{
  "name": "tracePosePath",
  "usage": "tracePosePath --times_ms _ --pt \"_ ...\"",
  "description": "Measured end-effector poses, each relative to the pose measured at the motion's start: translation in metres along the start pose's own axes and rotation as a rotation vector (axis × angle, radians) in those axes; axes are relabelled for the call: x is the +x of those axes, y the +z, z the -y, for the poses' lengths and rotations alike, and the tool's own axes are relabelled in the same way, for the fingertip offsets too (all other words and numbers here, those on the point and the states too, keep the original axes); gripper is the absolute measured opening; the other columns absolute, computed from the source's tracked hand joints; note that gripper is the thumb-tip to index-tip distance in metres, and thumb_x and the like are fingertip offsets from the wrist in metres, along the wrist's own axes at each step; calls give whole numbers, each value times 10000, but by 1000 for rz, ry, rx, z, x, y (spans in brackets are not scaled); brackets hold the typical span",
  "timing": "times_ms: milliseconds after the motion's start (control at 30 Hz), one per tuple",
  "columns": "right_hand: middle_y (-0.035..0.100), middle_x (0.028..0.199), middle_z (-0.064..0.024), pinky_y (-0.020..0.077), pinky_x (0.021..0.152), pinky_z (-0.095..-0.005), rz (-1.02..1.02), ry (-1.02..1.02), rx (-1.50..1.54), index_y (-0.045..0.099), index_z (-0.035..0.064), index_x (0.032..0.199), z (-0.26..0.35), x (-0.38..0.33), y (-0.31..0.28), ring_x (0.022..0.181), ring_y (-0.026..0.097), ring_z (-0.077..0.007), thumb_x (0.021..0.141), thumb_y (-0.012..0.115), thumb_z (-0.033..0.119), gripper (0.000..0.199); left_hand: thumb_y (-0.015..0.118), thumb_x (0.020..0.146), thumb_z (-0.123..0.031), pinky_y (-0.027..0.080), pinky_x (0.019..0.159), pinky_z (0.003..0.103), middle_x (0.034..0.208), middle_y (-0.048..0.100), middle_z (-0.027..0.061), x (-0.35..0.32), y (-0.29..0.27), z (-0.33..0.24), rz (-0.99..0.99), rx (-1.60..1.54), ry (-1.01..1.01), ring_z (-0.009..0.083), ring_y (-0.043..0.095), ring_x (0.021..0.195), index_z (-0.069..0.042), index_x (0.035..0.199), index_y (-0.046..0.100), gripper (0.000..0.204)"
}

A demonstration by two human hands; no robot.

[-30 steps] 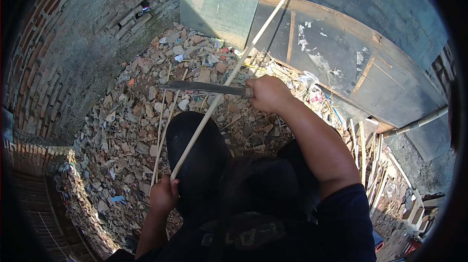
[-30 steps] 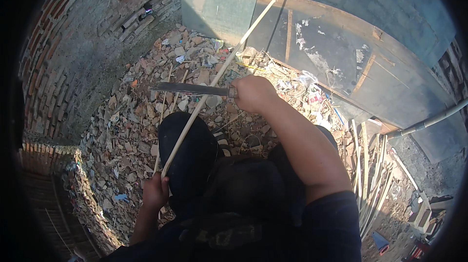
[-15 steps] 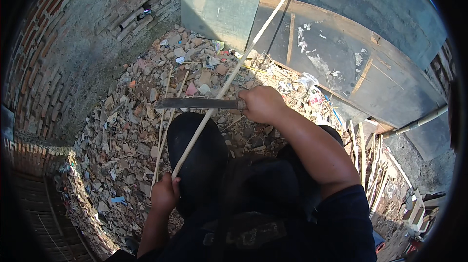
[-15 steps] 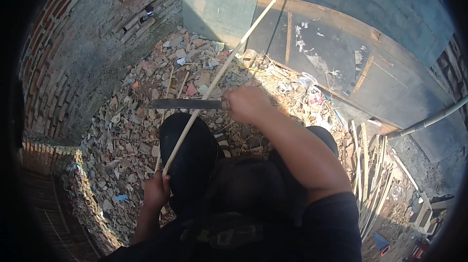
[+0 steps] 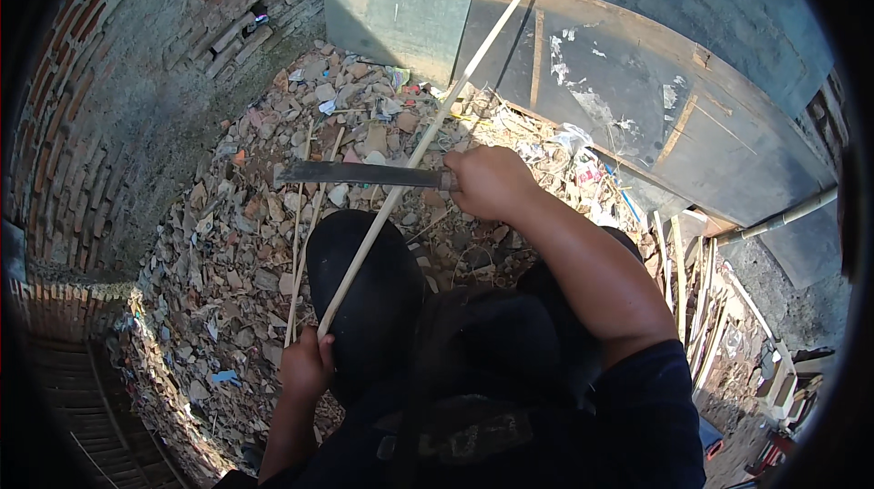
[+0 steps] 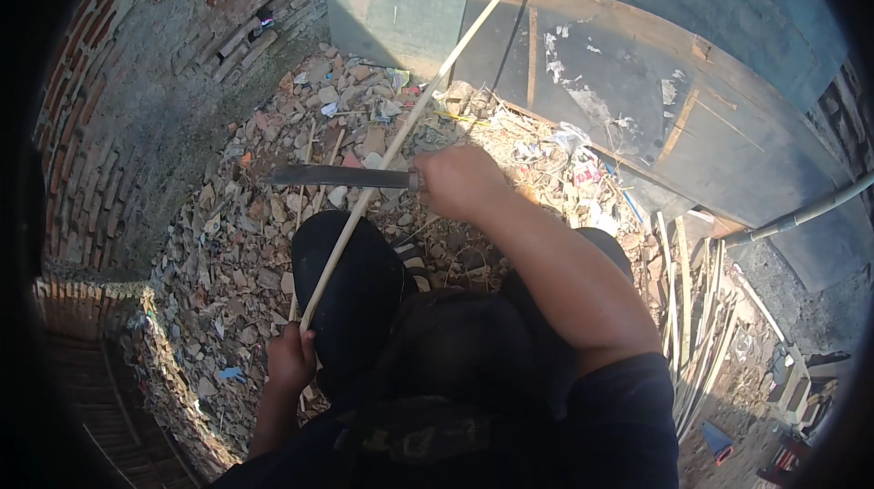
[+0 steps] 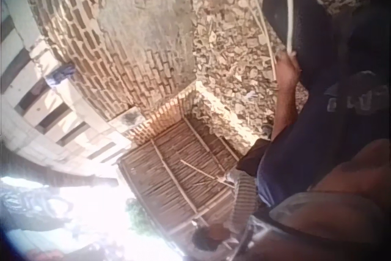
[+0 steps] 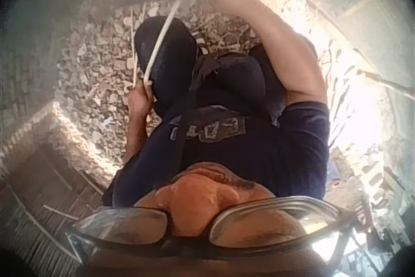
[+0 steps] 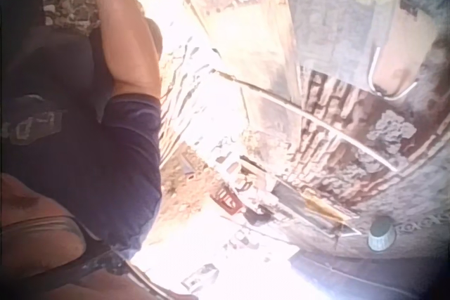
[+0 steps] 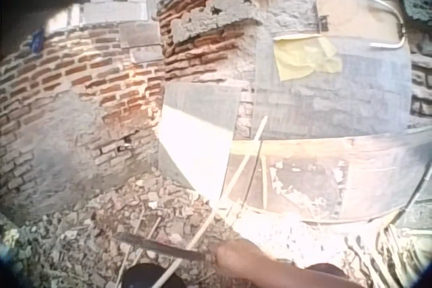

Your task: The person holds a bamboo stick and repeatedly shaves its surface using a knife.

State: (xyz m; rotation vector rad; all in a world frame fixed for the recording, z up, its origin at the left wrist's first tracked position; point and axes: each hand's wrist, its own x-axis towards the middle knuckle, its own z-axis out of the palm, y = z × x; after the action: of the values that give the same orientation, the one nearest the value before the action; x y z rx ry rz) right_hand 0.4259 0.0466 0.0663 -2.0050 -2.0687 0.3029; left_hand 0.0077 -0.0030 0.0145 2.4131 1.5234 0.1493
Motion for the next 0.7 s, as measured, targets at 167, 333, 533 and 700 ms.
tracePosePath --times_ms 167,333,533,700 --pt "715 911 -198 561 817 -492 -81 312 100 683 59 1026 -63 15 -13 915 695 -396 787 698 209 282 601 990 -279 480 526 551 615 605 226 4 10 5 -74 -34 25 469 631 593 -40 908 516 266" --pt "723 968 -214 563 850 -486 -129 338 44 691 46 1036 -67 6 -9 948 699 -390 788 702 210 297 595 992 -273 487 537 552 631 615 228 8 -5 0 18 28 28 469 637 603 -35 940 530 252" --pt "726 955 -206 559 858 -493 49 49 -36 674 74 1095 -14 1 -20 939 702 -388 797 704 214 331 595 990 -260 494 552 549 652 623 233 4 2 -2 -25 -11 -9 474 646 636 -32 953 535 238" --pt "724 1018 -204 556 892 -487 -108 330 61 680 115 1132 -82 8 -21 984 698 -379 815 687 229 338 603 984 -259 493 554 551 644 623 224 7 -1 2 -28 -26 23 474 643 632 -35 964 555 230"
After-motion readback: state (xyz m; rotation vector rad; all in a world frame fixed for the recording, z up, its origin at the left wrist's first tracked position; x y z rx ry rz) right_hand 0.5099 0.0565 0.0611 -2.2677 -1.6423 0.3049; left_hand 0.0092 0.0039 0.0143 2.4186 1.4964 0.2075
